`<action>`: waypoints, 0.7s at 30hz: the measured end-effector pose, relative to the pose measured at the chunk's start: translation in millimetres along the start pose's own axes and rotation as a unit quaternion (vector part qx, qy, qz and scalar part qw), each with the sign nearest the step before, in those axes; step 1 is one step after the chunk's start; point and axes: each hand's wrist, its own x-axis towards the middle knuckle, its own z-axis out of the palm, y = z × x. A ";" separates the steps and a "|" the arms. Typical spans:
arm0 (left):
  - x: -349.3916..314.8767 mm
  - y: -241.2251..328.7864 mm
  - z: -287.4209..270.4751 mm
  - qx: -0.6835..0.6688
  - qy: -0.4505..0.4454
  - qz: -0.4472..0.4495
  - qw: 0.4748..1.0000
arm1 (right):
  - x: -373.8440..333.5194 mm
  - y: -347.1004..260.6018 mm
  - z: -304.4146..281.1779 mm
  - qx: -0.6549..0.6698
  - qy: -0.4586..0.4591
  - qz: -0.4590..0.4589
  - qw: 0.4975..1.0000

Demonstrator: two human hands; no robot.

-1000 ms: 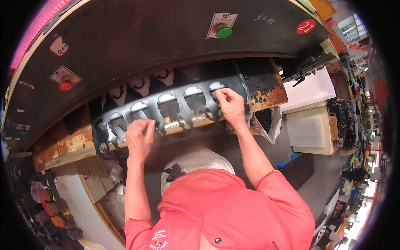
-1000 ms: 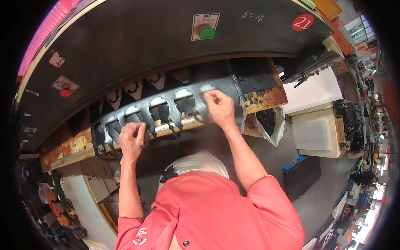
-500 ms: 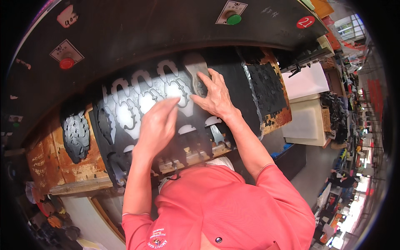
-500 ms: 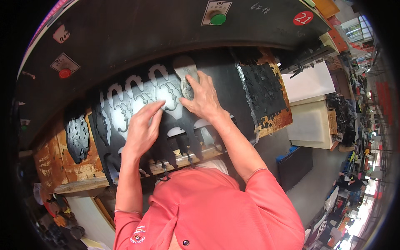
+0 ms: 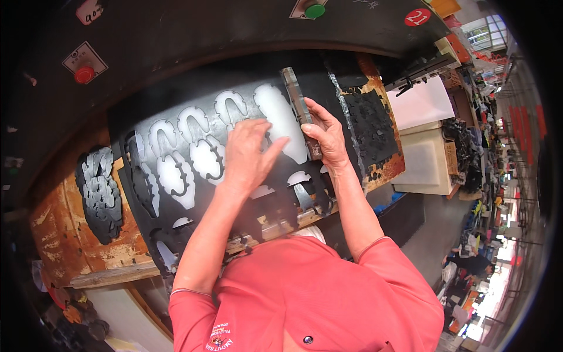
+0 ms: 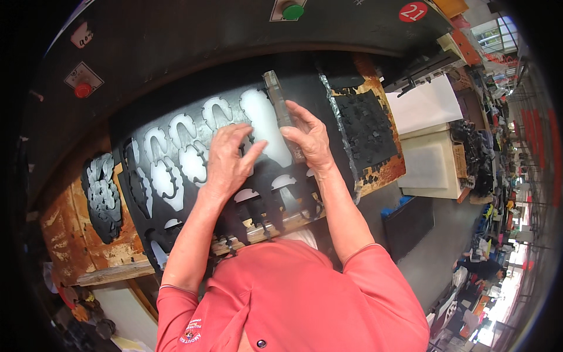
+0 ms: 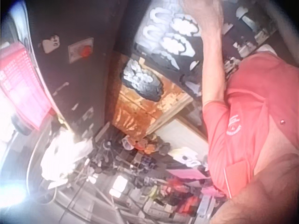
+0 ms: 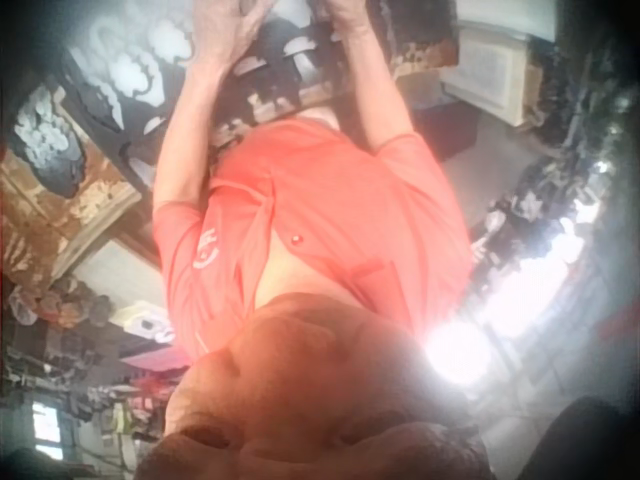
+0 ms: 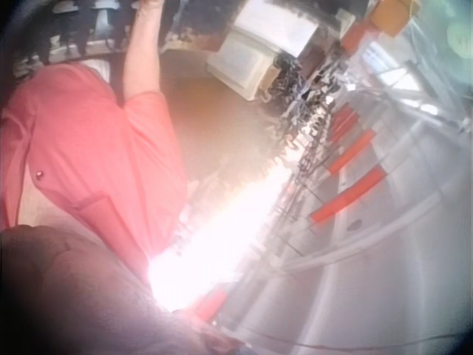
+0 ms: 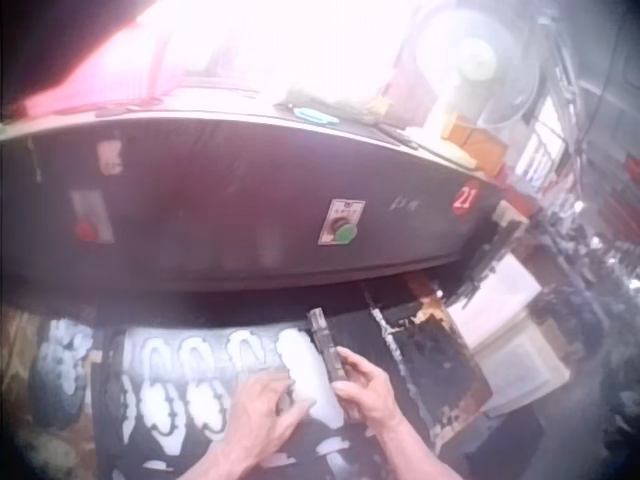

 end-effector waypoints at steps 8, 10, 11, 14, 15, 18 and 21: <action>18.1 36.4 34.3 -0.257 -0.116 -0.156 0.947 | 4.4 -2.3 -6.5 0.066 -0.002 0.025 0.997; 13.8 32.3 35.4 -0.240 -0.122 -0.145 0.952 | 3.5 -0.3 -5.8 0.075 -0.001 0.021 0.997; 12.1 30.0 36.2 -0.236 -0.115 -0.124 0.957 | 3.4 1.1 -5.8 0.077 -0.004 0.008 0.997; 8.9 25.3 40.7 -0.382 -0.102 -0.160 0.905 | 3.2 3.4 -10.3 0.091 -0.003 0.011 0.996; 8.2 24.2 42.6 -0.366 -0.091 -0.159 0.912 | 3.3 3.1 -13.7 0.105 -0.004 0.024 0.994; 4.4 22.2 43.7 -0.296 -0.033 -0.156 0.942 | 3.8 4.8 -18.5 0.076 0.027 0.029 0.996; -3.6 15.7 29.3 -0.168 0.076 -0.134 0.974 | 4.0 5.2 -20.9 0.047 0.028 0.029 0.998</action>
